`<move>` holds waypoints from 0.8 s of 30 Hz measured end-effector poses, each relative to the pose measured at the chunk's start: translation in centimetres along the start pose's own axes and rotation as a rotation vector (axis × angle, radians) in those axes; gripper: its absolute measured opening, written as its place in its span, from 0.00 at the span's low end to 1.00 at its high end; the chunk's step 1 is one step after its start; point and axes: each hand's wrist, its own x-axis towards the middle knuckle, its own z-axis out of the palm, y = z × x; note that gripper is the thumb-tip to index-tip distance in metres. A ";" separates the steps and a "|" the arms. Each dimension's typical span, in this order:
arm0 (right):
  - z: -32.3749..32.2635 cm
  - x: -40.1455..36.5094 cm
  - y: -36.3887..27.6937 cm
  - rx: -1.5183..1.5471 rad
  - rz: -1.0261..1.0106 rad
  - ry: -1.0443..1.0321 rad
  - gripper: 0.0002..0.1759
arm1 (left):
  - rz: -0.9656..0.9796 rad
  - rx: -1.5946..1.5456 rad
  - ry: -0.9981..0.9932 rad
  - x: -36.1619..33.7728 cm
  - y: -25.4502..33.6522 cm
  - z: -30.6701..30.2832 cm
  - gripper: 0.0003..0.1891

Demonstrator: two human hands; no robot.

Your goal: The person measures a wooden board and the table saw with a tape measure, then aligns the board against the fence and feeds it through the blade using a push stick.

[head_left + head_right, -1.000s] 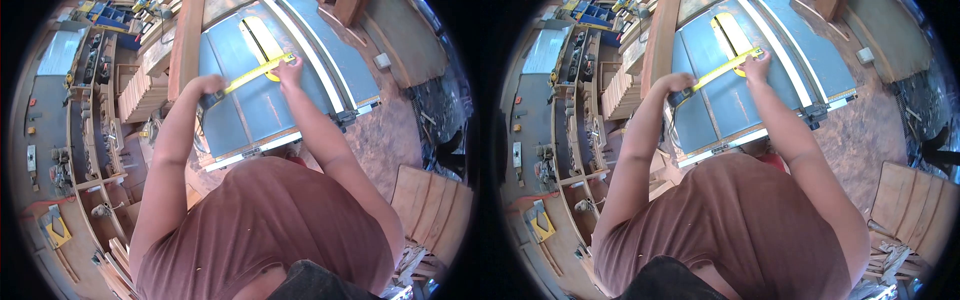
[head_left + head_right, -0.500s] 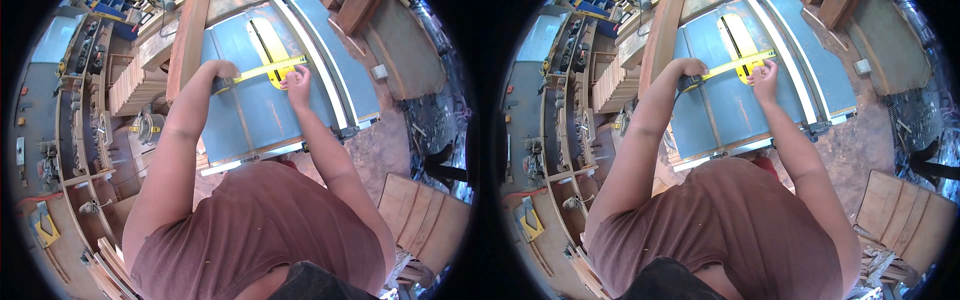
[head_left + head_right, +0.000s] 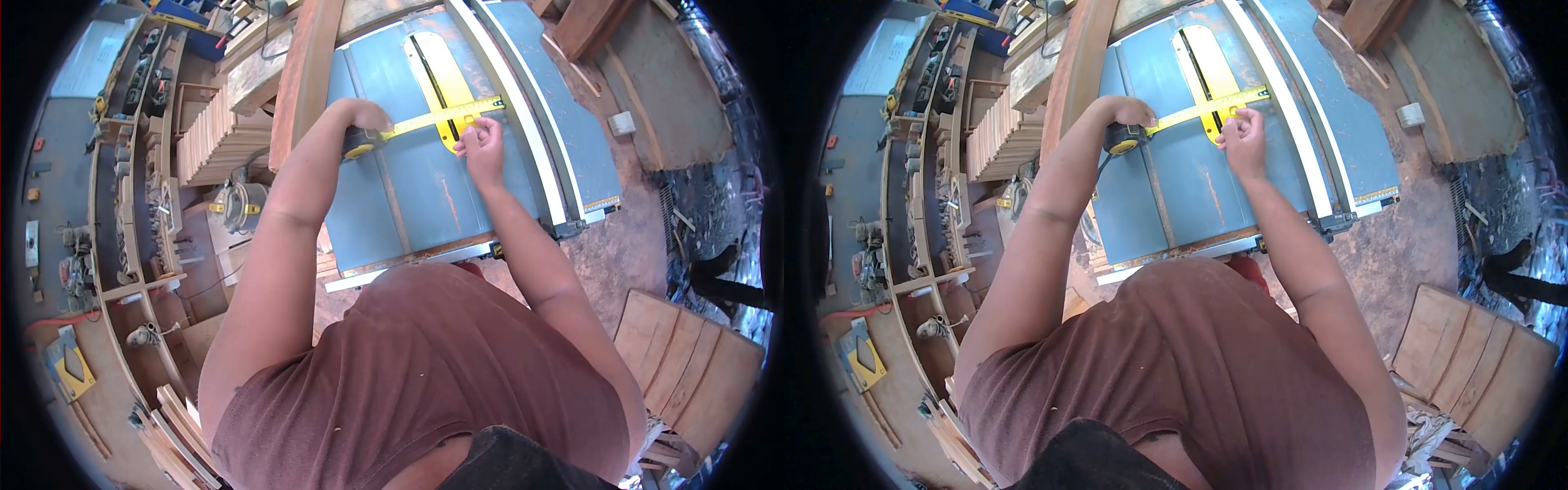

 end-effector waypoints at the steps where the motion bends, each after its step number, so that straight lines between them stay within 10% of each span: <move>1: 0.0 0.0 0.0 0.006 0.011 -0.006 0.17 | -0.003 -0.019 -0.003 -0.2 0.2 -0.1 0.23; 24: 0.0 -0.1 0.1 0.007 0.023 -0.035 0.16 | -0.026 -0.128 -0.052 -0.7 0.7 -0.3 0.21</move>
